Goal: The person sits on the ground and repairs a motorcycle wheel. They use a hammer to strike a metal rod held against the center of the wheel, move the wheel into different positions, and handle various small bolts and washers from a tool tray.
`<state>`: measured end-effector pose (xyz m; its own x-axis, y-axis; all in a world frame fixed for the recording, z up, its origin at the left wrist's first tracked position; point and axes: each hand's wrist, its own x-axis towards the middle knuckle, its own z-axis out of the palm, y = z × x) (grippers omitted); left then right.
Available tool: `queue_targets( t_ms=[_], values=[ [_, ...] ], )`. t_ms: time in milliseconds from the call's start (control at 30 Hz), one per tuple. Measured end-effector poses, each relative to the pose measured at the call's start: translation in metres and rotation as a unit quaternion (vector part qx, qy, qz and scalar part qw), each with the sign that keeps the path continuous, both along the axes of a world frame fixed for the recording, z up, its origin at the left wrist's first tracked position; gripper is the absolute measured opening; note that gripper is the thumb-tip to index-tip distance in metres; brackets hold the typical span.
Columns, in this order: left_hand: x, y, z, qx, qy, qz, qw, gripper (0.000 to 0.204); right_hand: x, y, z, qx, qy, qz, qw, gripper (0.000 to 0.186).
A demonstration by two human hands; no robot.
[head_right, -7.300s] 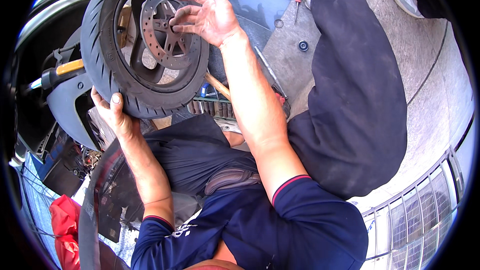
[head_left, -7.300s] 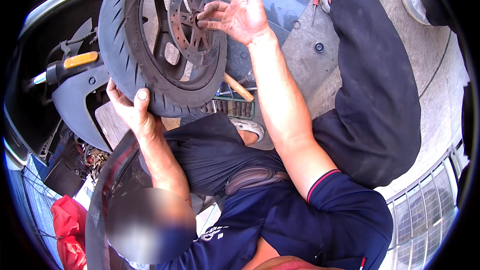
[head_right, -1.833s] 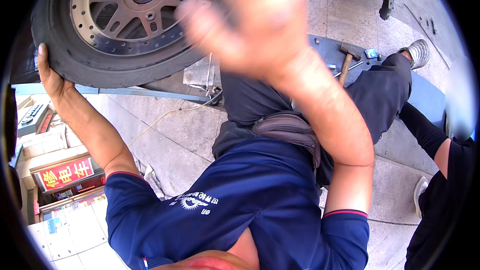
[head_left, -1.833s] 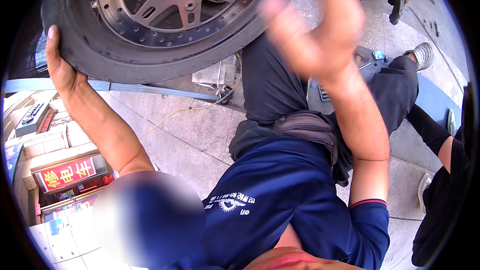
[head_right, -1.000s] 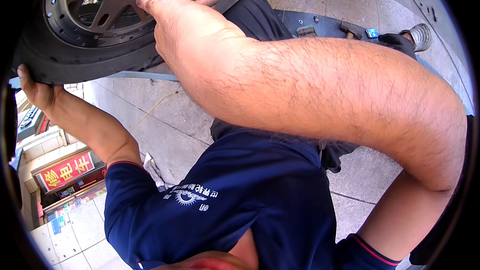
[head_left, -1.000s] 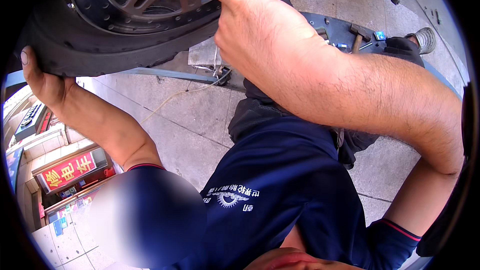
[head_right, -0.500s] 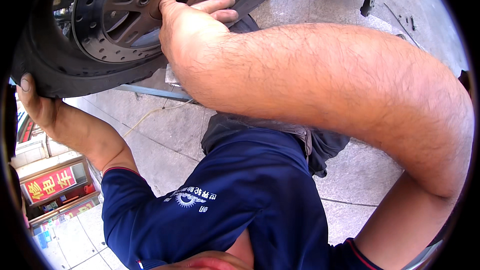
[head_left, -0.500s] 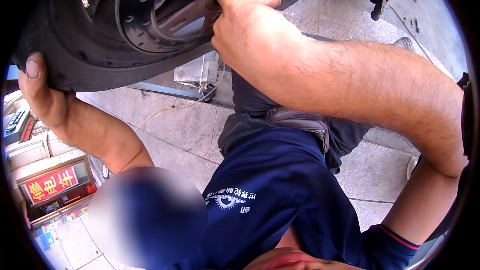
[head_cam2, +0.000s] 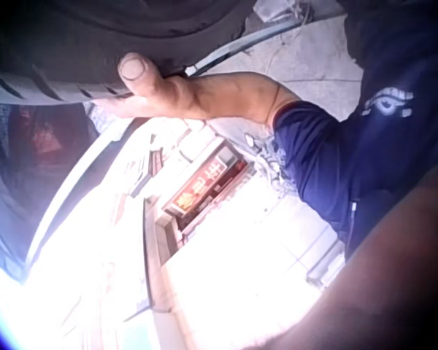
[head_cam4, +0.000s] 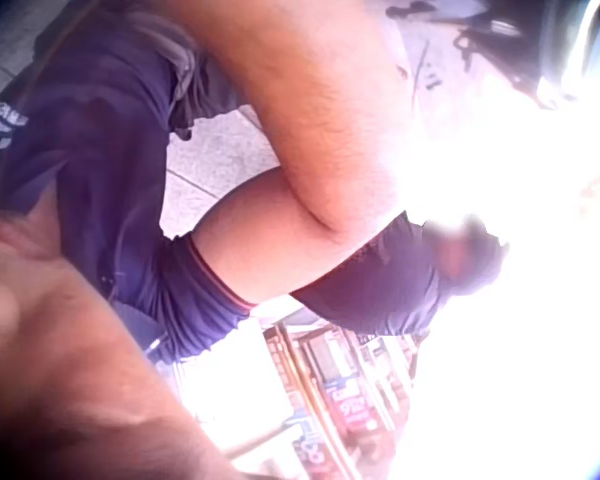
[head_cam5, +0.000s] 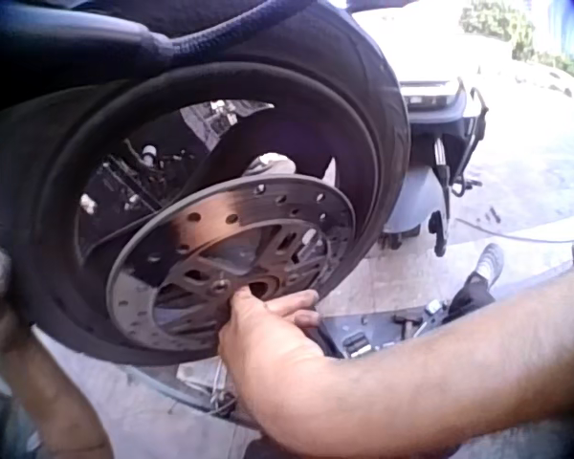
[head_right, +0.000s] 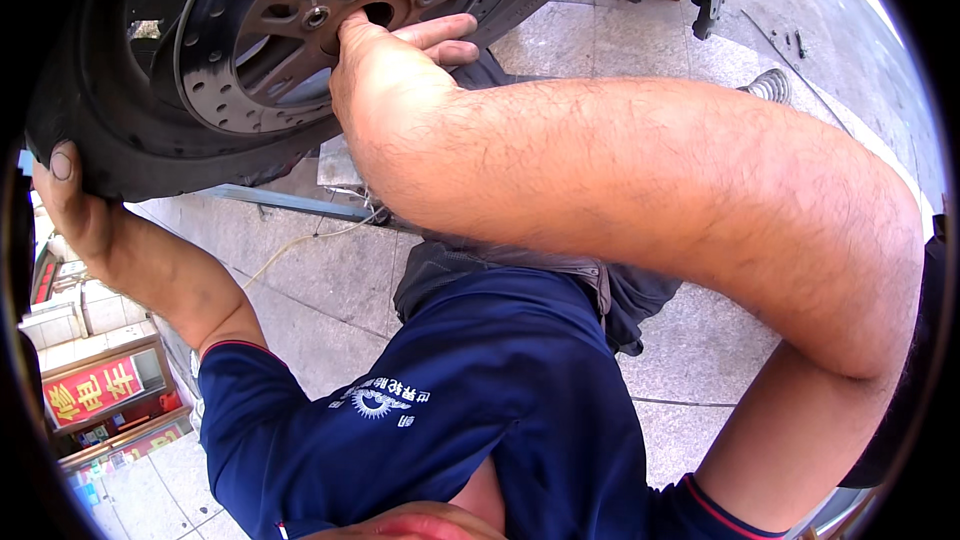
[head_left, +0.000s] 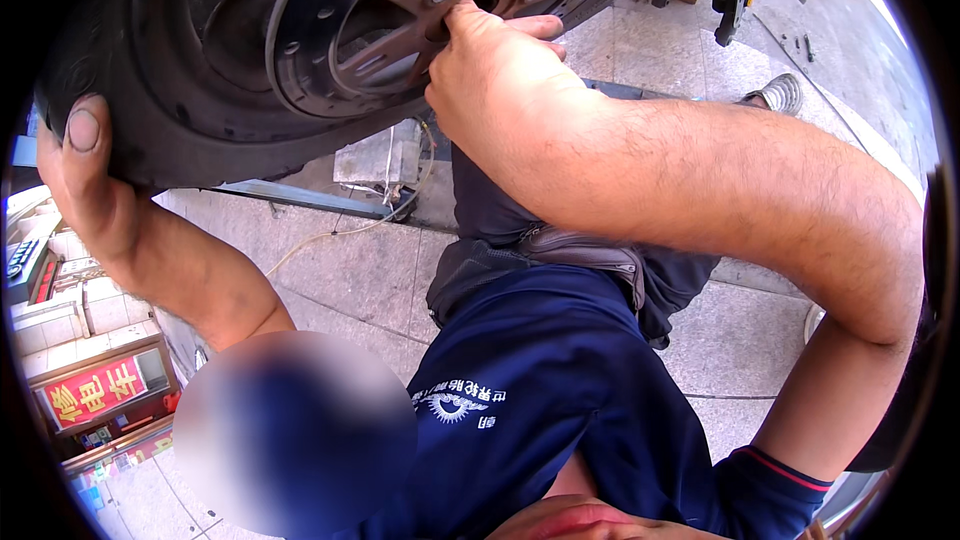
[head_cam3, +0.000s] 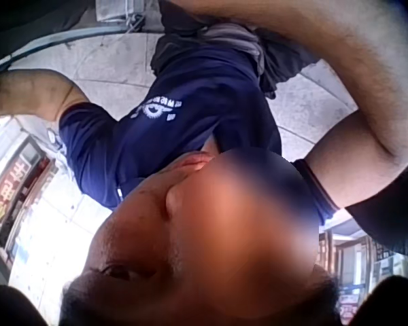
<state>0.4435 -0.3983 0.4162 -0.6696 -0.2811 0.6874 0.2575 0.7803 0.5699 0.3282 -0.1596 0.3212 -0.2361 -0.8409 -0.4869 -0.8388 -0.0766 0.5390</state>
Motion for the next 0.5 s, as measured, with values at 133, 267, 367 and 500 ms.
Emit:
queue_targets(
  t_ms=[133, 267, 367, 500],
  values=[
    [-0.006, 0.001, 0.000, 0.008, -0.006, 0.003, 1.000, 0.062, -0.005, 0.006, -0.018, -0.089, 0.011, 0.004, 0.996, 0.026],
    [-0.008, -0.008, 0.005, 0.034, -0.003, 0.003, 0.999, 0.056, -0.009, 0.015, -0.025, -0.153, 0.047, 0.054, 0.986, 0.015],
    [-0.007, -0.026, 0.007, 0.064, -0.001, -0.002, 0.998, 0.049, -0.009, 0.015, -0.026, -0.154, 0.056, 0.051, 0.985, 0.013],
    [-0.013, -0.027, 0.003, 0.126, 0.052, 0.001, 0.991, 0.045, -0.014, 0.024, -0.039, -0.240, 0.047, 0.076, 0.967, 0.011]
  ],
)
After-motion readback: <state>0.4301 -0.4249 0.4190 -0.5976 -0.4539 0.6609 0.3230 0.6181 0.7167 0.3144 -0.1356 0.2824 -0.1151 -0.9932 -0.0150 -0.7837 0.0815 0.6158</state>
